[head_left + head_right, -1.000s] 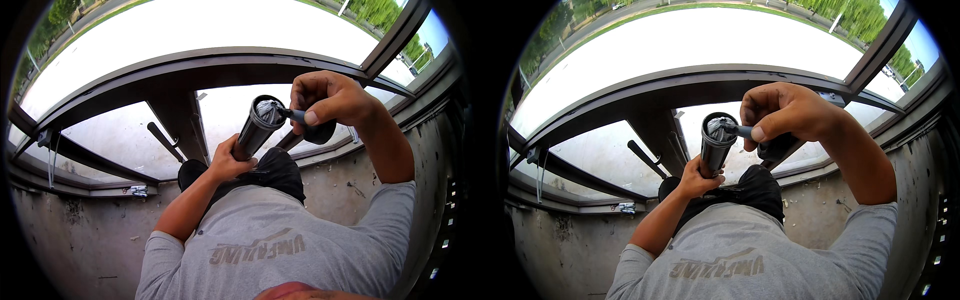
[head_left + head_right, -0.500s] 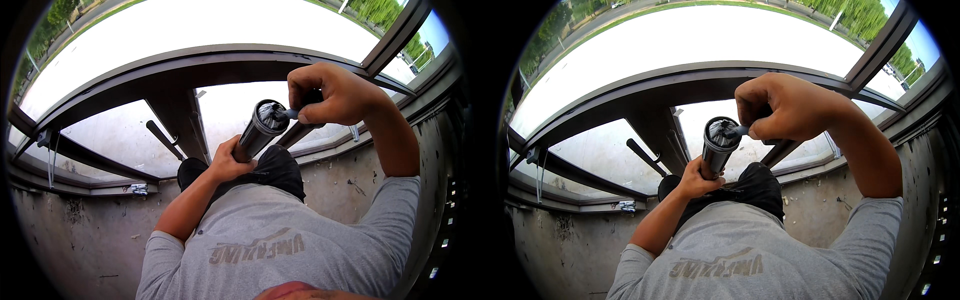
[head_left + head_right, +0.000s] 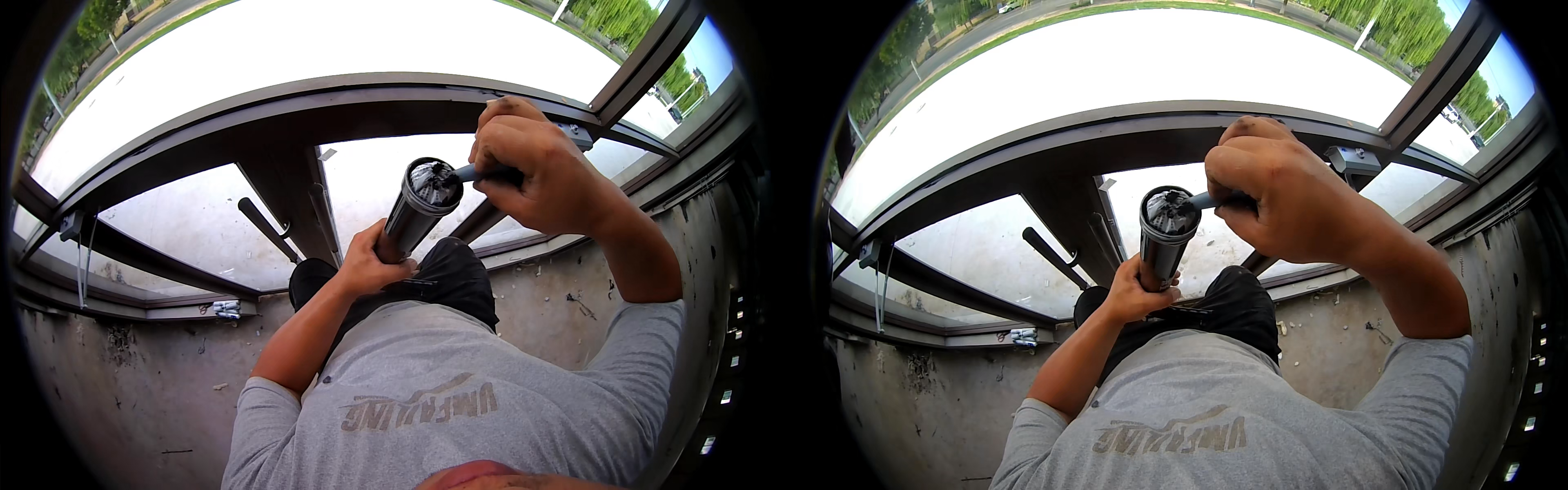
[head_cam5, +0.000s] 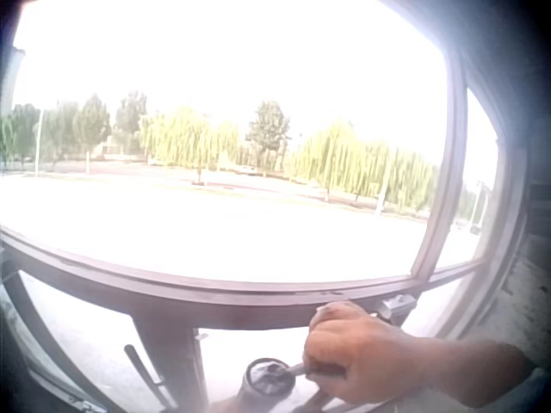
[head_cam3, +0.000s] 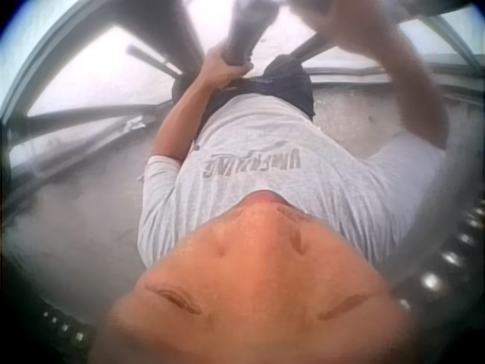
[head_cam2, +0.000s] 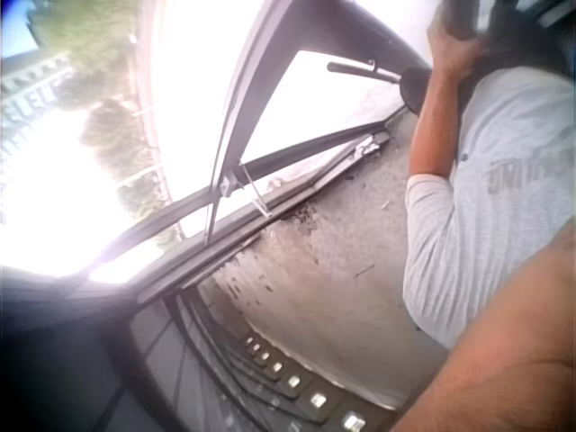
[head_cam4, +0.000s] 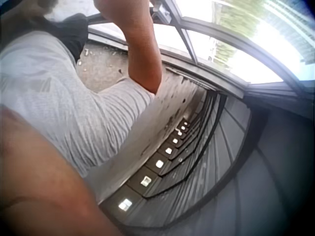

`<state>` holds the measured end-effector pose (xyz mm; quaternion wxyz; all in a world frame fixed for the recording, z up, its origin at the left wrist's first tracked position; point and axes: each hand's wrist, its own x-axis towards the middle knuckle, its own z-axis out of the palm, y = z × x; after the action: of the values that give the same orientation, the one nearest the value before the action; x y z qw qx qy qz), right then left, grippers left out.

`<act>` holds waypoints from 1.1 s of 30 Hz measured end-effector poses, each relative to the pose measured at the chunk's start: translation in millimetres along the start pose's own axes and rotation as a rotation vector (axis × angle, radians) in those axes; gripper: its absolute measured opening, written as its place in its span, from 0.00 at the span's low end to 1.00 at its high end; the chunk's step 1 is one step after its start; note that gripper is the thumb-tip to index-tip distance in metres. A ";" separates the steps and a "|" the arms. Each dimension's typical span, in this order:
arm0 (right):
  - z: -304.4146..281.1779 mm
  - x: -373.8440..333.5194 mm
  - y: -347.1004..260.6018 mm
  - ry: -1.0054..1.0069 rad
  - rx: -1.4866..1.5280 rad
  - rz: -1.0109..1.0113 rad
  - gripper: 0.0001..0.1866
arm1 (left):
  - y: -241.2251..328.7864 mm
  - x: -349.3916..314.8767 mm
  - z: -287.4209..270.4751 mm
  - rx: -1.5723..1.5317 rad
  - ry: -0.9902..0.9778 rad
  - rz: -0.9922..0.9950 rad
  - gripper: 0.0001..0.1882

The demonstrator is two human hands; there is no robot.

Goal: The person uses a caulking gun to apply sealant along the edges of a window frame. They reload the gun with a new sealant cartridge and continue applying sealant to different sections of the frame.

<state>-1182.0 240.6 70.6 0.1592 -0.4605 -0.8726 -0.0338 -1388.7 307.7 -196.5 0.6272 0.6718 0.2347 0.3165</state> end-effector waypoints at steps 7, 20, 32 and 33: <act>21.3 0.2 7.0 0.243 -0.074 -0.134 0.12 | 0.1 -0.2 -1.5 -0.036 -0.010 -0.019 0.28; 33.7 -5.5 37.5 0.402 -0.161 -0.127 0.14 | 5.2 -2.8 -3.6 -0.034 -0.077 -0.093 0.24; 56.9 -10.4 11.3 0.553 1.246 0.095 0.12 | 9.6 1.9 5.8 -0.077 -0.056 -0.015 0.24; 62.8 -9.4 4.7 0.565 1.217 0.088 0.11 | 10.8 1.9 6.0 -0.074 -0.062 -0.022 0.24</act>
<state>-1188.8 248.8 7.9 0.6139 -0.2972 -0.6414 0.3514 -1384.0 303.8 -185.7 0.6621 0.6550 0.2105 0.2972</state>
